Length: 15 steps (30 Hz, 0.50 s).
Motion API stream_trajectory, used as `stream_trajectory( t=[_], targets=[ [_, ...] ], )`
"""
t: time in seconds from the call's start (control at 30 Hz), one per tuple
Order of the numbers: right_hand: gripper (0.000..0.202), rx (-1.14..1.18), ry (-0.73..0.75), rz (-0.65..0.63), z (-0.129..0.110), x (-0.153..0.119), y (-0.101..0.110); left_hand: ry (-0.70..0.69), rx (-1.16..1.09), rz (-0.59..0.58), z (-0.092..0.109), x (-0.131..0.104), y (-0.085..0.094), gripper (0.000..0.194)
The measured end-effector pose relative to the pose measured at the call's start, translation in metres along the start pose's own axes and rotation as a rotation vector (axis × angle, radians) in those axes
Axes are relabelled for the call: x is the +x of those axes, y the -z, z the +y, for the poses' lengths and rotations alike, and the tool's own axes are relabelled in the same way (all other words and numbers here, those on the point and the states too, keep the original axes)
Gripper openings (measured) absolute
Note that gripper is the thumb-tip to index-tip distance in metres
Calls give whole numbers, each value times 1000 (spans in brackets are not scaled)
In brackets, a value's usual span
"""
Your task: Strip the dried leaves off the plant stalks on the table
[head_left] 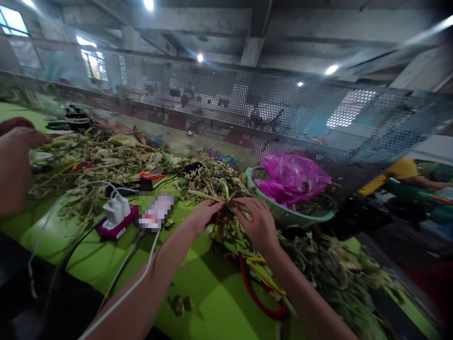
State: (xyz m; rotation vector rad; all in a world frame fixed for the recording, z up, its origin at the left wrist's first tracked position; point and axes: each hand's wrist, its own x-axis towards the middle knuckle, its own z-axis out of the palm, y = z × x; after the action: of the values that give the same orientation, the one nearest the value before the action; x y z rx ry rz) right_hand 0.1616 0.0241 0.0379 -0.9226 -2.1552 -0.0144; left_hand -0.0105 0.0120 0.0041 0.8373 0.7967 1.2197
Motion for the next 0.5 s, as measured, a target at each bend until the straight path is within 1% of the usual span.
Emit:
stream_trajectory(
  t=[0.03, 0.07, 0.13, 0.2, 0.27, 0.33, 0.4, 0.5],
  targets=[
    [22, -24, 26, 8, -5, 1, 3, -10, -12, -13, 0, 0, 1, 26],
    [22, -41, 59, -11, -10, 1, 4, -23, -30, -28, 0, 0, 2, 25],
    [26, -69, 154, -102, -19, -1, 3, -57, -84, -38, 0, 1, 3, 23],
    [35, -126, 269, -219, -26, -5, -3, -79, -134, 1, 1, 2, 4, 22],
    [37, -209, 348, -297, -30, -10, -10, -73, -145, 59, 3, 2, 4, 20],
    [29, -274, 385, -313, -32, -14, -17, -60, -124, 87, 7, 1, 2, 16],
    [21, -295, 415, -301, -34, -17, -20, -64, -80, 87, 10, -2, 0, 15],
    [22, -236, 453, -268, -37, -18, -19, -81, -25, 79, 10, -5, -1, 16]
  ],
)
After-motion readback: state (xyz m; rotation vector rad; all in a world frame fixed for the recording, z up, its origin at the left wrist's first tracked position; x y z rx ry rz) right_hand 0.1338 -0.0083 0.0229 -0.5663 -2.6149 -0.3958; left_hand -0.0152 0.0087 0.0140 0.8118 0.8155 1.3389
